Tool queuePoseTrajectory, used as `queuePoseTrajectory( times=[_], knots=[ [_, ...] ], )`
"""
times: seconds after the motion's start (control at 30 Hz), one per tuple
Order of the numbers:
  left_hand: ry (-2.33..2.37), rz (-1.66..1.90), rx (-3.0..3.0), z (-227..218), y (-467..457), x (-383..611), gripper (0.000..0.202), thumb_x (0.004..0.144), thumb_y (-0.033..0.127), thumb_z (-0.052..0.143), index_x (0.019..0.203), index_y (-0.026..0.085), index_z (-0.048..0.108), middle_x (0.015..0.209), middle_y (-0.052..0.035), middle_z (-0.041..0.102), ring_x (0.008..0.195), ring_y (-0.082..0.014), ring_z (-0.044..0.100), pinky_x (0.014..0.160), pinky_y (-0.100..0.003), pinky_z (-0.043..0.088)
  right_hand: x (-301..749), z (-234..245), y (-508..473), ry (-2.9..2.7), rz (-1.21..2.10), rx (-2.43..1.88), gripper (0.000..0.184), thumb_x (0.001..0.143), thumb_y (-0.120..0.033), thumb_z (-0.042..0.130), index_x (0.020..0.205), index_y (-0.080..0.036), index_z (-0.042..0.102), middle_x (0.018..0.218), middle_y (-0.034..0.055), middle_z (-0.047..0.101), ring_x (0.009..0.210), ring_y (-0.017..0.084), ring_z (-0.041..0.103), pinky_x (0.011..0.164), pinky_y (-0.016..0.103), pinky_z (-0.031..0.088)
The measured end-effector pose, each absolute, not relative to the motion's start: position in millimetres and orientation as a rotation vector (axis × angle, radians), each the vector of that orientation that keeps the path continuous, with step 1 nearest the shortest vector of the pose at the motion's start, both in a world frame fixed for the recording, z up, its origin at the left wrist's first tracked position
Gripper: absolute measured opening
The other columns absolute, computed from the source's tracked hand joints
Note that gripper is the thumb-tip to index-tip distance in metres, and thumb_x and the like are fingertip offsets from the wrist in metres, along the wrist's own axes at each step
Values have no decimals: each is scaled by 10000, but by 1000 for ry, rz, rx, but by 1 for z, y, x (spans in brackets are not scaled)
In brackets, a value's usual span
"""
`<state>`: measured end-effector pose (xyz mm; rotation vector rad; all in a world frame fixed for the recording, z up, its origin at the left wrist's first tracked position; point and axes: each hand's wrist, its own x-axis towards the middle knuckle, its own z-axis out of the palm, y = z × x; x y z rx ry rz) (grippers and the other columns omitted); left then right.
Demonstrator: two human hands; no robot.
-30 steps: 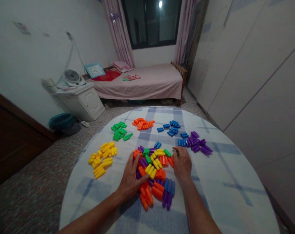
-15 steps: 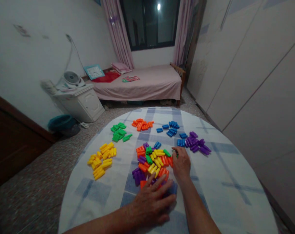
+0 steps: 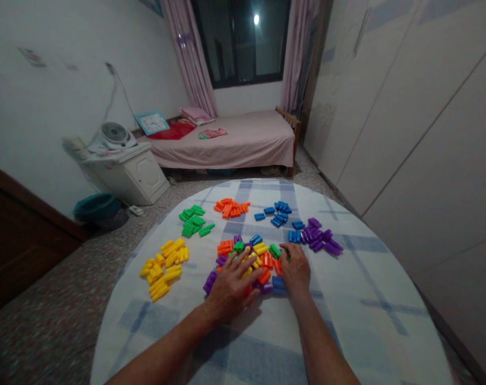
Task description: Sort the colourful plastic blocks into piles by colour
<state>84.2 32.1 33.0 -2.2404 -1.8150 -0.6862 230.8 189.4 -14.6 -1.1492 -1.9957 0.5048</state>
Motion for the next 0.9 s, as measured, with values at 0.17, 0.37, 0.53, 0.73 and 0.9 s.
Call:
queuePoseTrajectory(
  times=[0.17,0.37,0.53,0.73,0.9],
  knots=[
    [-2343,-1058,-1627,26,15,52,443,934,356,371,1349,224,455,1460,-107,392,1401,-253,266,1135,-504,258,230,-14,189,-1965,553,-1176,327,866,-344,379,942,-179,650,982,80,625,930,211,564,861,346,428],
    [-2698,-1201,-1407,-10,23,49,544,925,428,357,1396,157,389,1489,-144,348,1409,-268,251,1143,-500,245,230,-11,188,-1949,584,-1203,366,884,-384,351,947,-182,649,995,83,625,935,212,561,869,353,414],
    [-2688,-1200,-1468,-7,50,54,531,918,398,371,1373,129,415,1488,-154,346,1402,-259,269,1149,-476,240,230,-8,188,-1959,580,-1189,369,874,-382,347,920,-176,649,971,85,624,914,211,562,850,346,421],
    [-2596,-1394,-1596,7,60,29,461,931,341,333,1321,135,466,1387,-132,475,1316,-201,410,1109,-401,327,230,-10,188,-1970,555,-1183,338,863,-349,366,949,-185,648,980,77,625,921,212,563,855,352,422],
    [-2699,-1201,-1673,20,75,-8,459,816,296,516,1250,146,542,1251,-118,566,1149,-215,540,978,-360,441,231,-12,188,-1987,533,-1180,307,840,-310,386,944,-188,649,978,74,622,920,210,564,850,349,428]
  ],
)
